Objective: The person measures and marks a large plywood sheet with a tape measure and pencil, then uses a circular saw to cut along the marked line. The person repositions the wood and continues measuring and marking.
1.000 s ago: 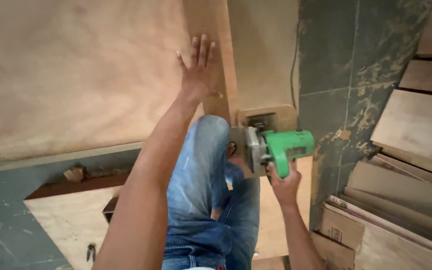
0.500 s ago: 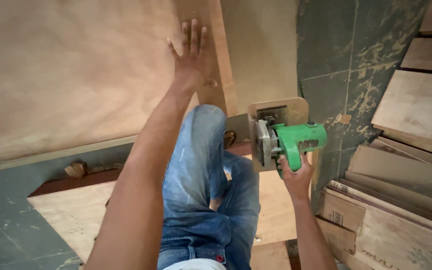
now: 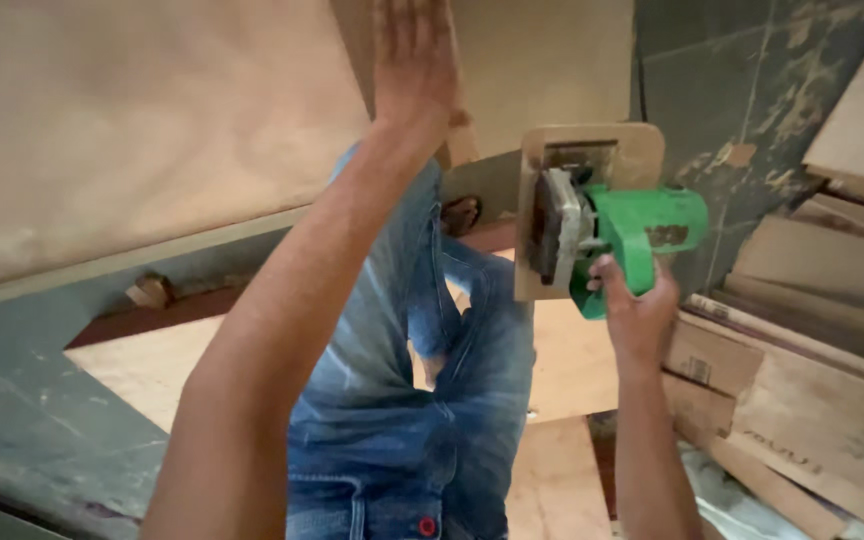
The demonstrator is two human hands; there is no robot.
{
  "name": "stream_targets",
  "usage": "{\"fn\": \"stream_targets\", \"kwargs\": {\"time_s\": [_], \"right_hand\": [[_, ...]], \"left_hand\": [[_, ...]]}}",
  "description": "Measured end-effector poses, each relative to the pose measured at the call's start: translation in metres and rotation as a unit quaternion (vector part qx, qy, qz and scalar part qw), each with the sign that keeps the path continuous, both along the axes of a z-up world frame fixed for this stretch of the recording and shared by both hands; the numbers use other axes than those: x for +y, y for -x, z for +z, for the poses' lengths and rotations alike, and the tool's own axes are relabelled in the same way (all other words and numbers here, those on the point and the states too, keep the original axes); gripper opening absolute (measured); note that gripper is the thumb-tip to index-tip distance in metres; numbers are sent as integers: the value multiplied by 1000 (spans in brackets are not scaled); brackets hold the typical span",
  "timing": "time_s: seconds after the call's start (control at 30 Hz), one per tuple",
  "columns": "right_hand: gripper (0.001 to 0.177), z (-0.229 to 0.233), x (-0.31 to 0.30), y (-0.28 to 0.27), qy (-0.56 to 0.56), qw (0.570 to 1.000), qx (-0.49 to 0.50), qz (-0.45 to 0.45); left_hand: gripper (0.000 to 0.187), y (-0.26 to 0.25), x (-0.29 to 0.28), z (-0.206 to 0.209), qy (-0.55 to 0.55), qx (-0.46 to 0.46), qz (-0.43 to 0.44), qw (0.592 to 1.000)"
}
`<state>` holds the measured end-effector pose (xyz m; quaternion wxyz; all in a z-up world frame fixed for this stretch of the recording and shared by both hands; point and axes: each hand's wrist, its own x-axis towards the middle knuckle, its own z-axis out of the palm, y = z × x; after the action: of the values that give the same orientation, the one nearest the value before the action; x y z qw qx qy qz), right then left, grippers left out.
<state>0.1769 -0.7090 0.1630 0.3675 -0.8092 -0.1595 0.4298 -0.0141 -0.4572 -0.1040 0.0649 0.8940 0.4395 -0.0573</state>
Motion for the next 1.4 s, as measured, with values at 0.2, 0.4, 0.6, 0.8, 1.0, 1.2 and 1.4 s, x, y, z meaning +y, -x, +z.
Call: {"fn": "stream_targets", "kwargs": {"time_s": [0.2, 0.4, 0.6, 0.8, 1.0, 1.2, 1.4], "right_hand": [[20, -8, 18, -6, -26, 1000, 14, -7], [18, -13, 24, -13, -50, 999, 11, 5], [17, -11, 27, -13, -53, 999, 10, 2], [18, -17, 24, -8, -71, 997, 15, -13], [19, -20, 21, 1, -68, 997, 18, -20], [20, -16, 14, 4, -60, 998, -5, 7], [23, -7, 6, 15, -63, 997, -28, 45]], "left_hand": [[141, -31, 1, 70, 75, 151, -108, 980], [157, -38, 12, 119, 196, 167, -96, 961], [146, -36, 17, 117, 211, 220, -147, 941], [100, -23, 17, 85, 222, 94, -126, 962], [113, -26, 15, 102, 217, 98, -109, 965], [126, -30, 16, 98, 229, 108, -115, 961], [136, 14, 46, 73, 227, -91, 35, 969]]}}
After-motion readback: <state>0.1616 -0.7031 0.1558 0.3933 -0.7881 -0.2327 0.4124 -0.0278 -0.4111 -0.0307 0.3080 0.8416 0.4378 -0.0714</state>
